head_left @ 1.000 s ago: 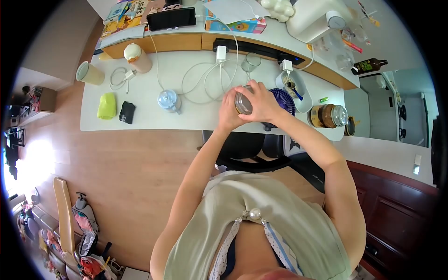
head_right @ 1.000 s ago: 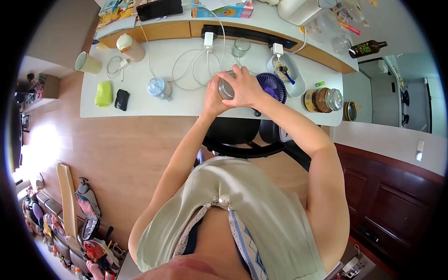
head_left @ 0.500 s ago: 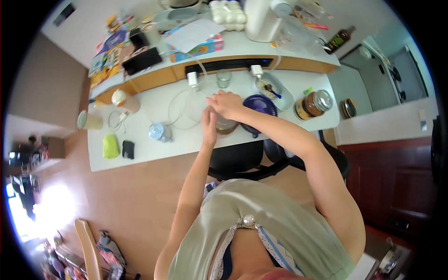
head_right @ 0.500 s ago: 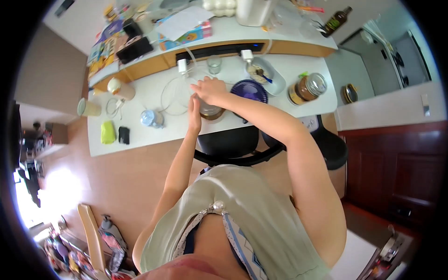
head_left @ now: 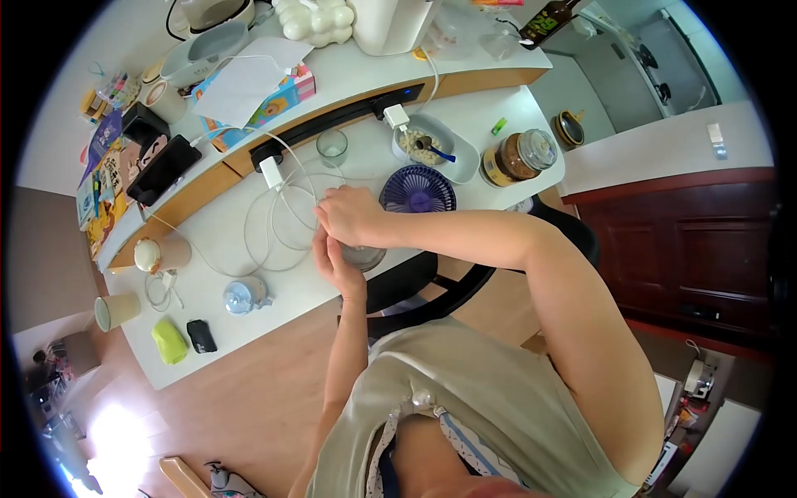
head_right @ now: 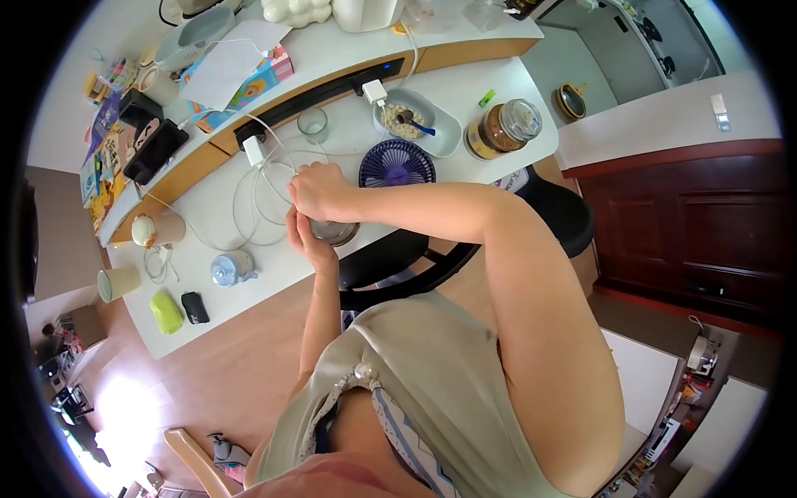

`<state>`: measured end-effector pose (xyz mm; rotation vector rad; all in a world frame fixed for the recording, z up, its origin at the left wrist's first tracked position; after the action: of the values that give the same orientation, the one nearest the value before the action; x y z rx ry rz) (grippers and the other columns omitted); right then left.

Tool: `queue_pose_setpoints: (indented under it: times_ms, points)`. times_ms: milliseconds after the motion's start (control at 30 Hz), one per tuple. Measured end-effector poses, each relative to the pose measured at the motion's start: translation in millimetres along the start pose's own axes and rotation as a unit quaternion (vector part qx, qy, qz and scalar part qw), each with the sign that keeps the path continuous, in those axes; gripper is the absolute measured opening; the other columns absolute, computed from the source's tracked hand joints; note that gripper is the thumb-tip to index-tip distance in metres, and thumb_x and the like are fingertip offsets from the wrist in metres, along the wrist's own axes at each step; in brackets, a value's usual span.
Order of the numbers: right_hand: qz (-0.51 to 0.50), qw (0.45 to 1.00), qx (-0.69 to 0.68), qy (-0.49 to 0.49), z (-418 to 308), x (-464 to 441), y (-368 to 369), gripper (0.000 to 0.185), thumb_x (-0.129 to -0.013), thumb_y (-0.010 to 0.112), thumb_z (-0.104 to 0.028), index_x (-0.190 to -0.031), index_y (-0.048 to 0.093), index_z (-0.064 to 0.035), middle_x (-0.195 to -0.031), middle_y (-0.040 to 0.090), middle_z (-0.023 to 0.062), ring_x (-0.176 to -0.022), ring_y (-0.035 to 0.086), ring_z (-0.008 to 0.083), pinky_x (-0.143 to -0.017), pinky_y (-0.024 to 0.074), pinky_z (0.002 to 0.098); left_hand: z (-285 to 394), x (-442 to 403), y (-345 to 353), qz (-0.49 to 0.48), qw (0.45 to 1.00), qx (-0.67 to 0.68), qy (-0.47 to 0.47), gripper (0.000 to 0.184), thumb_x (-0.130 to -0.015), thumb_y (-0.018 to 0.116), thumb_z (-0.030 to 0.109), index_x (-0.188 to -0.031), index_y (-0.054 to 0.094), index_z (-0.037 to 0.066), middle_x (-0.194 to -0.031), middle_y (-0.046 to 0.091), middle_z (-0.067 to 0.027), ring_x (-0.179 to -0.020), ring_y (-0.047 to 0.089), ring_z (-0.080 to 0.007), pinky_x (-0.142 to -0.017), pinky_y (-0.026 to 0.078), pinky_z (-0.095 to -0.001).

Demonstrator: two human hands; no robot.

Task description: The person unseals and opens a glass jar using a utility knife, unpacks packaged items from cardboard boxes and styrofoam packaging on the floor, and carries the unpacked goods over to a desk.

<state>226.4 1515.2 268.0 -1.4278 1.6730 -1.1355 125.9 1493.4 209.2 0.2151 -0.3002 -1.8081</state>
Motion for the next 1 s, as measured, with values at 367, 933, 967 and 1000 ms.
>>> queue_pose_setpoints:
  times_ms: [367, 933, 967, 1000]
  points:
    - [0.028, 0.989, -0.088, 0.118, 14, 6, -18, 0.044, -0.087, 0.048, -0.046, -0.075, 0.058, -0.0055, -0.079, 0.062, 0.0092, -0.073, 0.06, 0.0289, -0.062, 0.0466, 0.0374, -7, 6, -4, -0.179, 0.974, -0.087, 0.103, 0.092, -0.076, 0.063, 0.058, -0.135, 0.029, -0.003, -0.132, 0.042, -0.0174, -0.119, 0.044, -0.0296, -0.102, 0.032, -0.0384]
    - [0.303, 0.854, -0.417, -0.06, -11, 142, -47, 0.109, -0.058, 0.083, -0.047, -0.139, 0.025, -0.0017, -0.135, 0.037, 0.0154, -0.126, 0.036, 0.0251, -0.107, 0.0254, 0.0374, 106, -2, 23, -0.329, 0.886, -0.219, 0.241, 0.101, -0.044, 0.089, 0.031, -0.127, 0.039, 0.003, -0.116, 0.055, -0.0154, -0.104, 0.057, -0.0304, -0.091, 0.045, -0.0398]
    - [0.325, 0.848, -0.414, -0.062, -23, 155, -64, 0.109, -0.058, 0.083, -0.048, -0.139, 0.025, -0.0017, -0.134, 0.039, 0.015, -0.126, 0.037, 0.0246, -0.107, 0.0257, 0.0379, 128, 2, 29, -0.358, 0.888, -0.172, 0.234, 0.101, -0.044, 0.089, 0.03, -0.128, 0.038, 0.004, -0.116, 0.054, -0.0152, -0.105, 0.056, -0.0294, -0.092, 0.045, -0.0393]
    - [0.318, 0.839, -0.438, -0.061, -29, 165, -76, 0.109, -0.059, 0.08, -0.051, -0.139, 0.026, -0.0021, -0.132, 0.041, 0.0145, -0.125, 0.038, 0.0244, -0.107, 0.026, 0.0383, 149, 5, 36, -0.386, 0.885, -0.124, 0.228, 0.1, -0.045, 0.088, 0.029, -0.128, 0.037, 0.004, -0.117, 0.054, -0.015, -0.107, 0.055, -0.0284, -0.093, 0.044, -0.0387]
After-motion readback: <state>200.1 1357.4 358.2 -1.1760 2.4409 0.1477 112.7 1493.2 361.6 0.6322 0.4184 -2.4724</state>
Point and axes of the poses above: each hand's wrist, its own x-axis away from the middle knuckle, its own y-axis out of the palm, z = x × y, the point moved 8 cm from there along -x, towards the middle knuckle
